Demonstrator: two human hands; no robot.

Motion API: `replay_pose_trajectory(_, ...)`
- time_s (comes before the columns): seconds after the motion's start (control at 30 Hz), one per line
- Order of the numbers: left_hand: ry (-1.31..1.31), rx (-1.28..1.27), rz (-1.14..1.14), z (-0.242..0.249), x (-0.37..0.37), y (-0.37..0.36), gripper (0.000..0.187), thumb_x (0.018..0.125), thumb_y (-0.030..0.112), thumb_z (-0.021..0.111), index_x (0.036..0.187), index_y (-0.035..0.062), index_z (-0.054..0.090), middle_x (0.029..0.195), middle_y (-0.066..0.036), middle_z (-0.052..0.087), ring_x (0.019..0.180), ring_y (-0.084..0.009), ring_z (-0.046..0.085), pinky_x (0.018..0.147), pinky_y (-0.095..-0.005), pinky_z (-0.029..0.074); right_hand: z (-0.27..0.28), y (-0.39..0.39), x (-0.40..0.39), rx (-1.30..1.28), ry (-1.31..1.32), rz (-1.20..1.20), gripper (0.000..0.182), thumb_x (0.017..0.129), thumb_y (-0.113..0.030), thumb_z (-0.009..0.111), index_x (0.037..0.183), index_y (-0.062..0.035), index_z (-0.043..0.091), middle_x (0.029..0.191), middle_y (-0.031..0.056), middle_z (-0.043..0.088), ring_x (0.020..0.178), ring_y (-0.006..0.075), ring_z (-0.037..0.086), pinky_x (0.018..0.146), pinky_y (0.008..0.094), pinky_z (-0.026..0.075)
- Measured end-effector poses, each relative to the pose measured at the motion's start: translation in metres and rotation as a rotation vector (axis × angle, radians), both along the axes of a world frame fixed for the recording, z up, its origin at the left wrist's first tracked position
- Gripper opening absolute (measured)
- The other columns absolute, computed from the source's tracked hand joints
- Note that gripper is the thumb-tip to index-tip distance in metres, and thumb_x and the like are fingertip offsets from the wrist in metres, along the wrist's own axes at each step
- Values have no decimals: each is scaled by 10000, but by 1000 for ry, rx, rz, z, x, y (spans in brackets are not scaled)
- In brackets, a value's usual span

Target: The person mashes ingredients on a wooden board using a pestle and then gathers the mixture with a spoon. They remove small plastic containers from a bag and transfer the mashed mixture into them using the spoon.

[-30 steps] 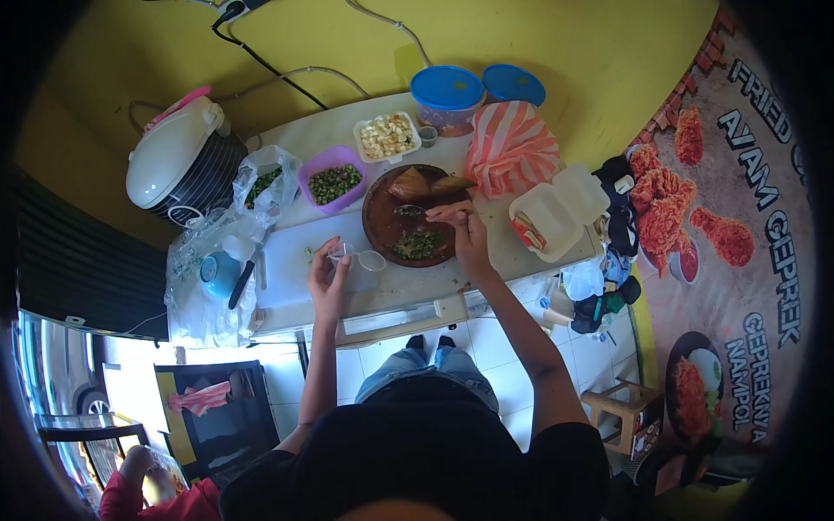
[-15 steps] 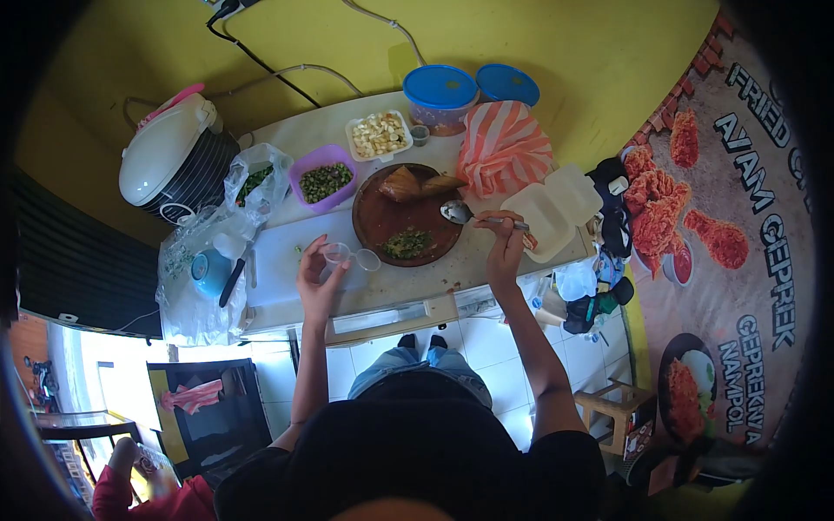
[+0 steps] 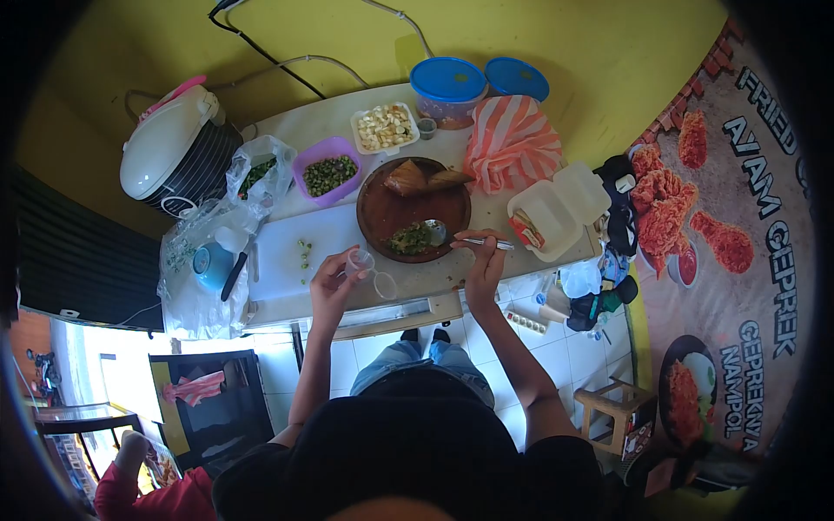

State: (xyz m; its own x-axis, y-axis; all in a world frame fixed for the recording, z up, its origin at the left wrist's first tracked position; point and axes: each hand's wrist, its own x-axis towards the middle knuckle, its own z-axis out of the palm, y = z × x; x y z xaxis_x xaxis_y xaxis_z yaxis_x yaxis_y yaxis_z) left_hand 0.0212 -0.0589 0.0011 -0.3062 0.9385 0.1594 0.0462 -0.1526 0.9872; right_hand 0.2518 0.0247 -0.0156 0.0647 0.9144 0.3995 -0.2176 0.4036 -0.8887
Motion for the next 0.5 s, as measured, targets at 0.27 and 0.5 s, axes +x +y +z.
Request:
replay_pose_trajectory(0.27, 136, -188, 51, 14, 9, 6, 460, 807, 66, 729, 1241, 19, 585, 1049, -93, 673, 889, -146, 648, 810, -271, 516, 8, -6, -13, -38, -33, 39, 296, 1045, -257, 275, 1044, -11, 441, 994, 175, 608, 889, 218, 623, 849, 340, 486)
replay_pose_trajectory(0.5, 277, -126, -74, 9, -6, 7, 414, 864, 140, 679, 1257, 54, 582, 978, -89, 641, 874, -127, 615, 799, -293, 510, 14, 1, 18, -120, -224, 72, 367, 1045, -279, 290, 1032, -20, 549, 789, 36, 541, 696, 93, 468, 659, 234, 397)
